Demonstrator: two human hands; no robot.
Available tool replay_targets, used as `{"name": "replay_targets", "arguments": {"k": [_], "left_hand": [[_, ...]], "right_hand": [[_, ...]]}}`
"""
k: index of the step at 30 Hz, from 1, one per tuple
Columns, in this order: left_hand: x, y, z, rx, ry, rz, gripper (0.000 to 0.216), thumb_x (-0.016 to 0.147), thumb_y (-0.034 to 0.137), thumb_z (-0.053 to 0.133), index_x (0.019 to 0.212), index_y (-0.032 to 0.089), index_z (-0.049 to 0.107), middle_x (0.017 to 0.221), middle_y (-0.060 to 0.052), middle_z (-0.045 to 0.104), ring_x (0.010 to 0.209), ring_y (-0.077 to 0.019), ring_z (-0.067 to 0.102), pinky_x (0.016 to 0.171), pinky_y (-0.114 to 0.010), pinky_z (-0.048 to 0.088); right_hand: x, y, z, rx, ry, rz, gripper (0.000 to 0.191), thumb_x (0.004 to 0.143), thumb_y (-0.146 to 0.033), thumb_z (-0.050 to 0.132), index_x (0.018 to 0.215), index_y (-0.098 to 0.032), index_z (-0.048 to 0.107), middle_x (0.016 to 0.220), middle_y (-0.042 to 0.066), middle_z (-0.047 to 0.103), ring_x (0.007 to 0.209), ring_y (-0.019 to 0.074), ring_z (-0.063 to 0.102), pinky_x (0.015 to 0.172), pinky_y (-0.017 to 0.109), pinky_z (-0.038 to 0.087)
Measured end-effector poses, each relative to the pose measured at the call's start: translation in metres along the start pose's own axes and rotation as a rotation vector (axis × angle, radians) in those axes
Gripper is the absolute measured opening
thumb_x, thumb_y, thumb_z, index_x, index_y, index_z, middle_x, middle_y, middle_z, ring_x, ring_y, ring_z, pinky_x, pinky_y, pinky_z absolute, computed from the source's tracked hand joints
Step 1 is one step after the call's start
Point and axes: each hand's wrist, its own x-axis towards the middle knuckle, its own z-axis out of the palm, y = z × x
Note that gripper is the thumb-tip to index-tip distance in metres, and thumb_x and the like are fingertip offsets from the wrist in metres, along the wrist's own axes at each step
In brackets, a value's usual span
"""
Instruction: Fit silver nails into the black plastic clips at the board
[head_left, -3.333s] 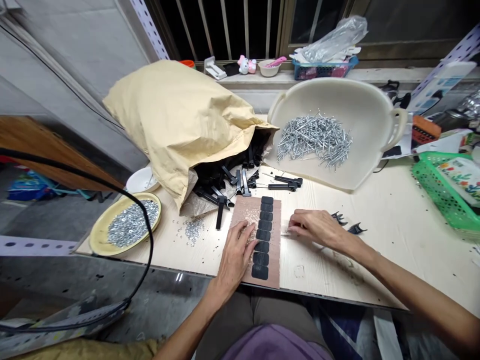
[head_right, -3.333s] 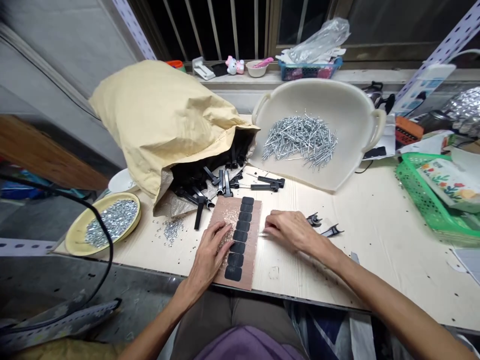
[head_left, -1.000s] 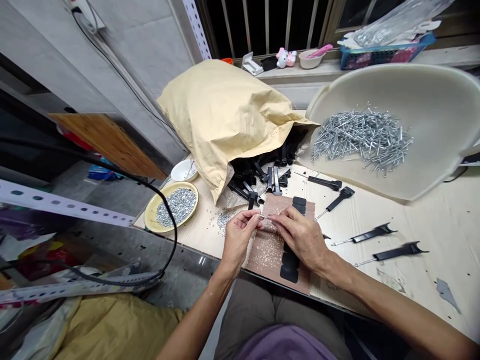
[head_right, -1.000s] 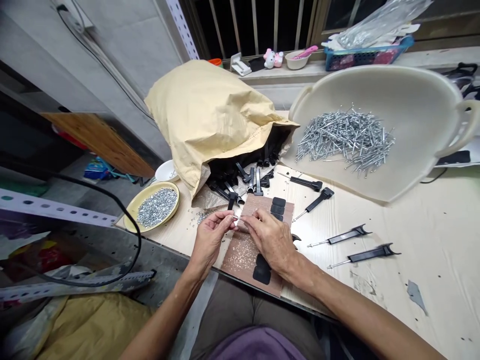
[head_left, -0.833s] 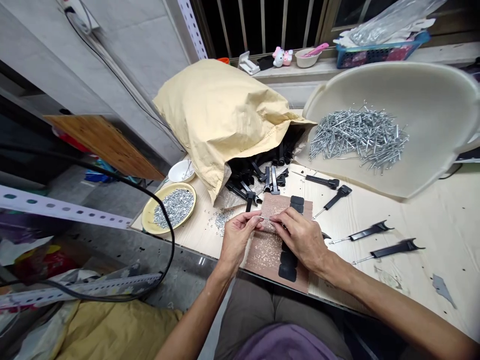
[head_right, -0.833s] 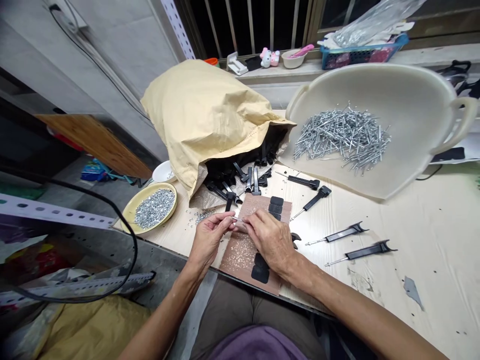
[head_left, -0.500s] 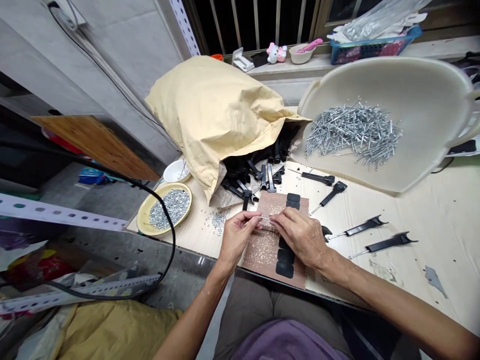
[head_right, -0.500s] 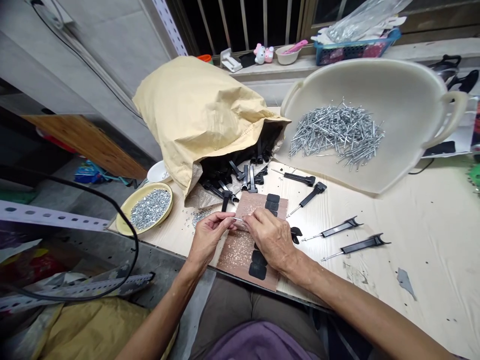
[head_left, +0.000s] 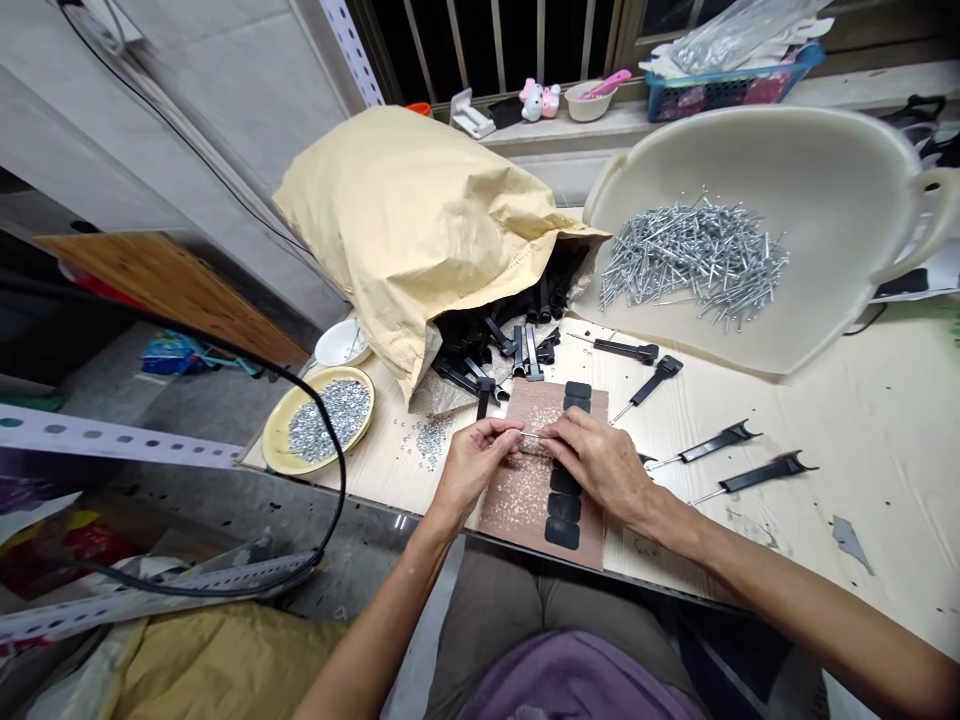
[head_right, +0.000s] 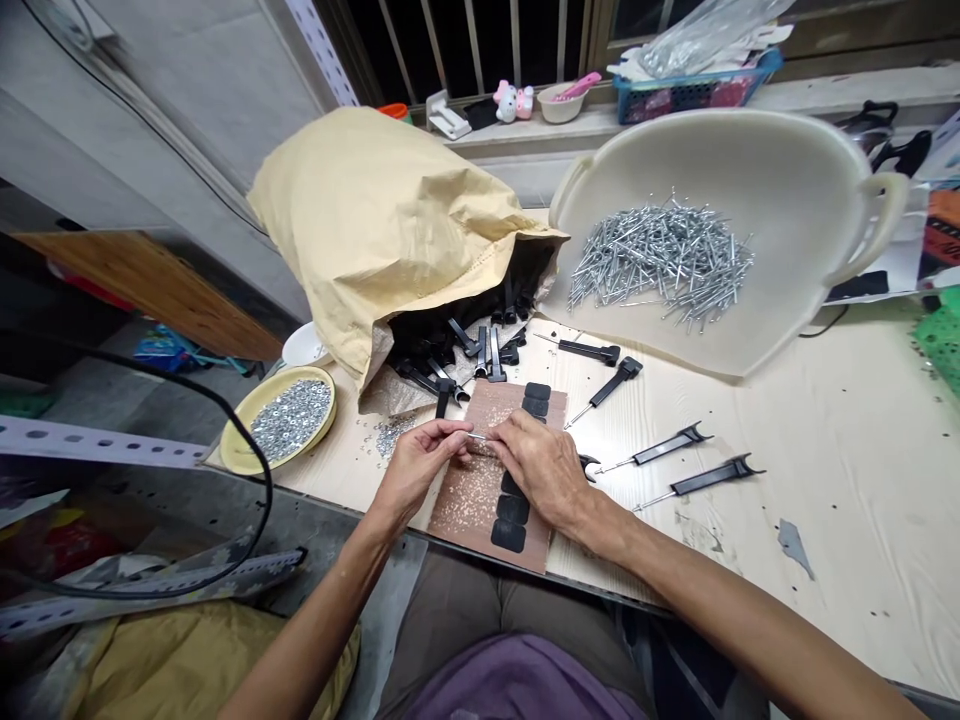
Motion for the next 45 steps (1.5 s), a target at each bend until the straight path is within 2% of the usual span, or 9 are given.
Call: {"name": "replay_targets", "arguments": {"k": [3, 8, 12, 18, 23, 27, 31, 40, 45], "left_hand": [[0.002, -0.003, 0.002, -0.098, -0.01, -0.04, 0.028, 0.071, 0.031, 0.073, 0.091, 0.012, 0.068, 0.072, -0.002, 0.067, 0.057, -0.0078, 0.059, 0.058, -0.02, 0.048], [0.003, -0.001, 0.008, -0.17, 0.01, -0.067, 0.032, 0.067, 0.033, 0.077, 0.086, 0.01, 0.067, 0.07, -0.002, 0.065, 0.054, -0.0073, 0.058, 0.055, -0.02, 0.047], [0.002, -0.001, 0.011, -0.147, 0.061, -0.037, 0.032, 0.066, 0.033, 0.077, 0.085, 0.01, 0.067, 0.071, -0.002, 0.065, 0.055, -0.0079, 0.058, 0.055, -0.02, 0.048], [0.004, -0.005, 0.009, -0.09, 0.022, -0.05, 0.032, 0.068, 0.034, 0.075, 0.089, 0.011, 0.066, 0.07, -0.001, 0.065, 0.054, -0.008, 0.058, 0.055, -0.02, 0.047], [0.004, -0.005, 0.01, -0.112, 0.018, -0.048, 0.031, 0.069, 0.035, 0.074, 0.087, 0.011, 0.065, 0.072, -0.002, 0.065, 0.053, -0.0071, 0.056, 0.054, -0.02, 0.045], [0.001, 0.0, 0.013, 0.042, 0.044, 0.042, 0.028, 0.072, 0.034, 0.071, 0.091, 0.013, 0.067, 0.081, -0.003, 0.067, 0.058, -0.0085, 0.058, 0.057, -0.021, 0.046], [0.0, 0.003, 0.016, 0.092, 0.039, 0.046, 0.026, 0.075, 0.033, 0.068, 0.092, 0.013, 0.068, 0.081, -0.003, 0.067, 0.055, -0.0083, 0.057, 0.054, -0.02, 0.044], [0.0, -0.001, 0.012, 0.128, 0.02, 0.051, 0.026, 0.075, 0.035, 0.068, 0.09, 0.013, 0.07, 0.073, -0.003, 0.066, 0.055, -0.0095, 0.056, 0.055, -0.021, 0.044], [0.0, 0.001, 0.011, 0.183, -0.014, 0.072, 0.024, 0.076, 0.033, 0.068, 0.089, 0.013, 0.071, 0.071, -0.003, 0.066, 0.056, -0.0094, 0.055, 0.056, -0.021, 0.044]], "right_hand": [[-0.002, -0.003, -0.001, -0.086, 0.068, -0.008, 0.023, 0.096, -0.027, 0.043, 0.092, -0.017, 0.064, 0.085, 0.004, 0.06, 0.075, 0.0129, 0.057, 0.056, 0.023, 0.039], [-0.003, -0.007, 0.003, -0.283, 0.199, -0.06, 0.027, 0.095, -0.021, 0.042, 0.077, -0.018, 0.062, 0.077, 0.004, 0.06, 0.074, 0.0149, 0.053, 0.063, 0.027, 0.037], [-0.004, -0.006, 0.005, -0.333, 0.185, -0.084, 0.023, 0.095, -0.021, 0.043, 0.081, -0.019, 0.061, 0.078, 0.004, 0.06, 0.075, 0.016, 0.051, 0.064, 0.028, 0.035], [-0.003, -0.004, 0.002, -0.2, 0.115, 0.003, 0.021, 0.095, -0.028, 0.044, 0.09, -0.017, 0.062, 0.084, 0.004, 0.06, 0.075, 0.0139, 0.053, 0.059, 0.025, 0.035], [-0.004, -0.003, 0.003, -0.237, 0.131, -0.025, 0.026, 0.096, -0.028, 0.042, 0.086, -0.018, 0.063, 0.081, 0.005, 0.061, 0.077, 0.0157, 0.054, 0.062, 0.027, 0.036], [-0.003, 0.0, 0.0, -0.029, 0.037, 0.097, 0.028, 0.096, -0.034, 0.04, 0.087, -0.019, 0.062, 0.082, 0.003, 0.062, 0.069, 0.0126, 0.055, 0.052, 0.023, 0.032], [-0.001, 0.004, 0.0, 0.08, 0.0, 0.189, 0.025, 0.094, -0.038, 0.046, 0.084, -0.022, 0.062, 0.082, 0.001, 0.063, 0.071, 0.0131, 0.058, 0.054, 0.023, 0.035], [-0.01, 0.002, 0.005, -0.023, 0.051, 0.019, 0.03, 0.097, -0.03, 0.036, 0.095, -0.016, 0.062, 0.087, 0.006, 0.058, 0.073, 0.0137, 0.056, 0.056, 0.024, 0.041], [-0.008, 0.007, 0.0, 0.22, -0.032, 0.045, 0.026, 0.096, -0.032, 0.042, 0.09, -0.016, 0.062, 0.081, 0.003, 0.058, 0.071, 0.0126, 0.056, 0.062, 0.025, 0.045]]}}
